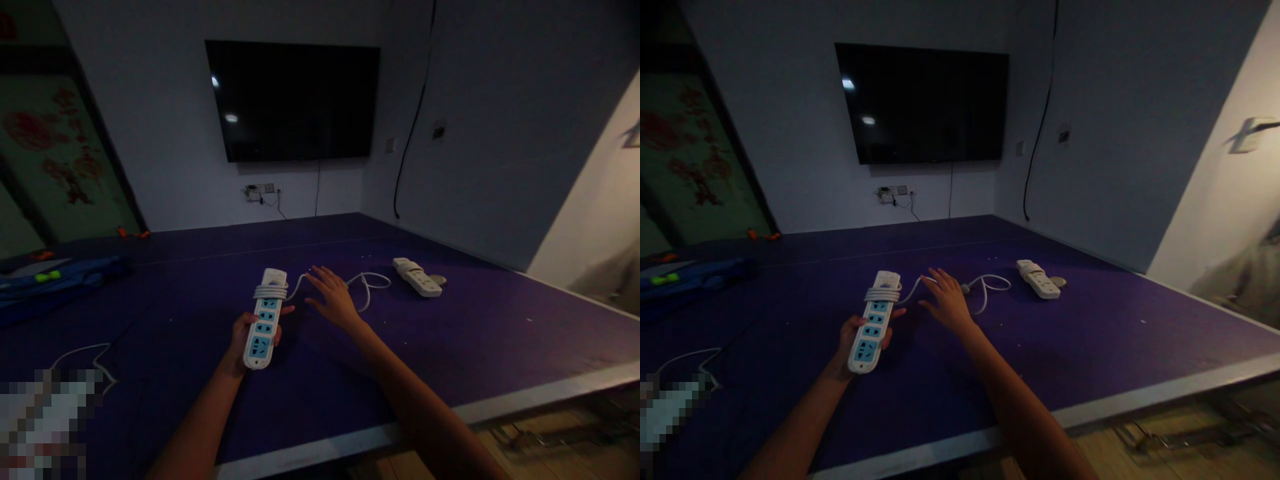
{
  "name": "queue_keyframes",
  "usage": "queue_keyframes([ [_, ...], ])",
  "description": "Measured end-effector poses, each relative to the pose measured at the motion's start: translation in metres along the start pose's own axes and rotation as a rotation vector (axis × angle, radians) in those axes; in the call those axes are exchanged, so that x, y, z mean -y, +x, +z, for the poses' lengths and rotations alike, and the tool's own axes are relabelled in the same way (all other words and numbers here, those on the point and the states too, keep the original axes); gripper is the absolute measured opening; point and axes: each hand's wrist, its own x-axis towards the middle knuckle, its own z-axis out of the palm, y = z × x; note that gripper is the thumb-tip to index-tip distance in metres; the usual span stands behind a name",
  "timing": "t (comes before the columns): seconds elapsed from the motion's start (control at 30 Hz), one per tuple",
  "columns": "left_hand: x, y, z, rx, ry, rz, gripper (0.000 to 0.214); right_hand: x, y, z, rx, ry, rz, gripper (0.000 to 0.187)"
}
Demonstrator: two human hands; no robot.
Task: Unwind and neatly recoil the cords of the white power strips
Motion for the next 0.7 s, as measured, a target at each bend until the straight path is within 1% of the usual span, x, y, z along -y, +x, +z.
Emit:
queue_keyframes([
  [0.1,0.004,-0.001,0.002,0.079,0.03,-0.083,0.065,0.011,-0.001,0.005,0.087,-0.058,-0.126,0.045],
  [0.17,0.007,-0.003,0.004,0.14,0.035,-0.153,0.065,0.012,-0.001,0.009,0.124,-0.077,-0.163,0.037],
  [0.27,0.012,-0.007,0.009,0.187,0.019,-0.229,0.066,0.009,-0.001,0.01,0.123,-0.077,-0.164,0.029],
  [0.33,0.015,-0.009,0.013,0.2,0.023,-0.304,0.067,0.006,-0.001,0.006,0.066,-0.082,-0.102,0.026],
  [0.4,0.017,-0.009,0.015,0.2,0.042,-0.358,0.067,0.004,-0.002,0.0,-0.032,-0.097,0.028,0.025],
  [0.43,0.018,-0.008,0.015,0.192,0.052,-0.361,0.067,0.003,-0.002,-0.003,-0.091,-0.104,0.112,0.024],
  [0.57,0.018,-0.003,0.008,0.125,0.068,-0.257,0.06,-0.006,-0.002,-0.015,-0.321,-0.077,0.463,0.03],
  [0.63,0.016,-0.002,0.003,0.085,0.06,-0.196,0.059,-0.013,-0.002,-0.019,-0.374,-0.05,0.657,0.037],
  [0.7,0.011,-0.001,0.0,0.055,0.037,-0.157,0.06,-0.021,-0.002,-0.022,-0.352,-0.026,0.836,0.041],
])
